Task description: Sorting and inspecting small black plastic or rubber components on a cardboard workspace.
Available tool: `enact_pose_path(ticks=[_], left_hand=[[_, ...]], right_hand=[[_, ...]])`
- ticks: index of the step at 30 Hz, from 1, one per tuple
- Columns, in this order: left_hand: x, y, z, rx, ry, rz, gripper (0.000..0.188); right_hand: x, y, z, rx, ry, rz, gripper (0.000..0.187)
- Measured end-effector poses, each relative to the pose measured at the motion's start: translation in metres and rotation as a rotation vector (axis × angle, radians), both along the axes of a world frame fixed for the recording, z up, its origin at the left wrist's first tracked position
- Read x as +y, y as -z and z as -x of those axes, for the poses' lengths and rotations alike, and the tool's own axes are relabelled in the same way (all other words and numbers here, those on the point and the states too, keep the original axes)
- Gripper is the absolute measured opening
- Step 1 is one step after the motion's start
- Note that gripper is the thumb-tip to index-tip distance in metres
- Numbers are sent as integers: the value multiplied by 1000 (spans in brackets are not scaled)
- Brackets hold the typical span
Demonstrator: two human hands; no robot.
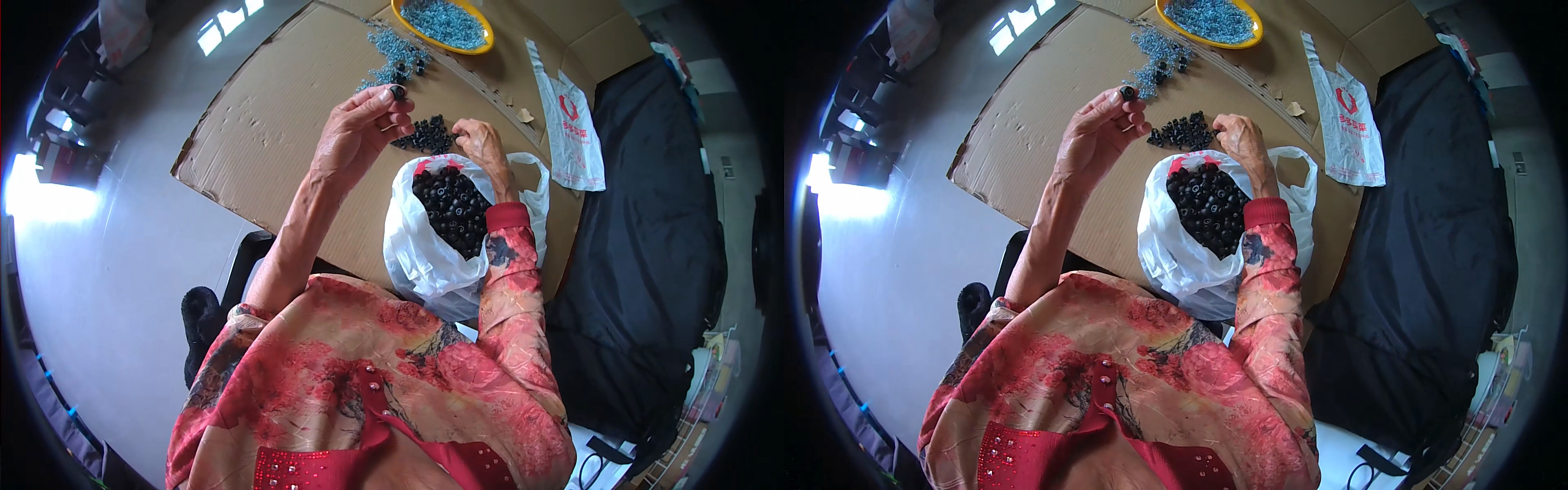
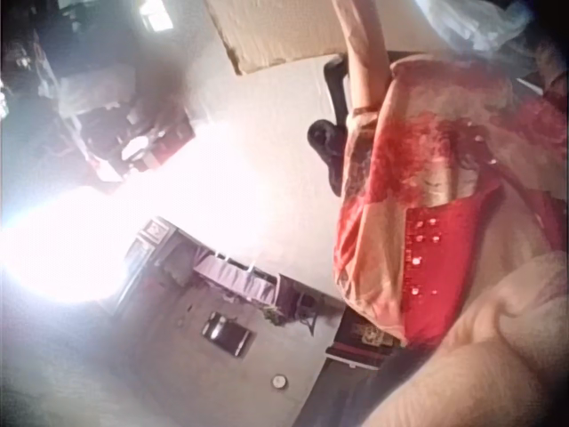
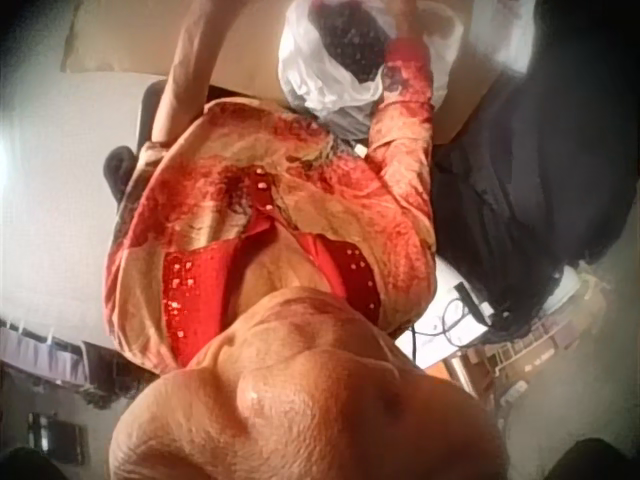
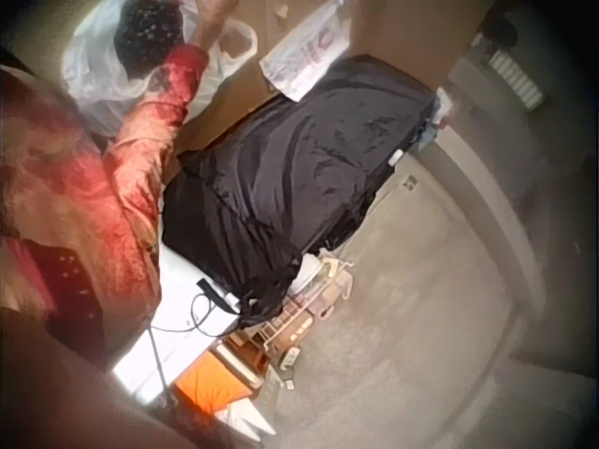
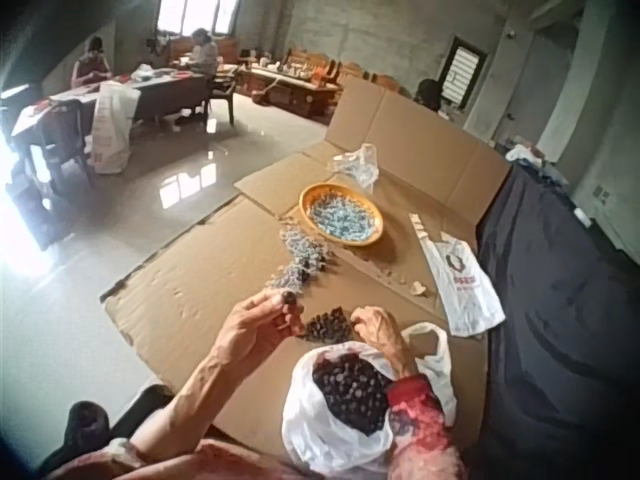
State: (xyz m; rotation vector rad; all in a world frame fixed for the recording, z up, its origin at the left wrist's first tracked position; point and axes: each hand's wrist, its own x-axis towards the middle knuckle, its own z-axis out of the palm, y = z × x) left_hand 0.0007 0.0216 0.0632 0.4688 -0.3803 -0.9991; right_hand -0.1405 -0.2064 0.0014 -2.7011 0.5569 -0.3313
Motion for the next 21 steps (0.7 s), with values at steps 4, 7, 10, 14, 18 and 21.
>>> enact_pose_path(ticks=[4,7,10,14,18,21], left_hand=[[4,-1,6,23,4,14,17],[8,0,7,43,24,22,16],[11,4,11,40,44,11,17],[11,2,22,106,110,68,17],[17,-14,33,182,176,83,19],[23,-25,38,214,217,151,19]], right_hand=[[2,-4,-1,28,-1,96,12],[6,-17,1,4,56,74,12],[25,-40,0,-187,56,-273,15],[77,-97,-5,-422,3,-645,14],[112,-125,-8,-596,-148,-770,15],[124,-133,-10,-606,-233,-659,13]])
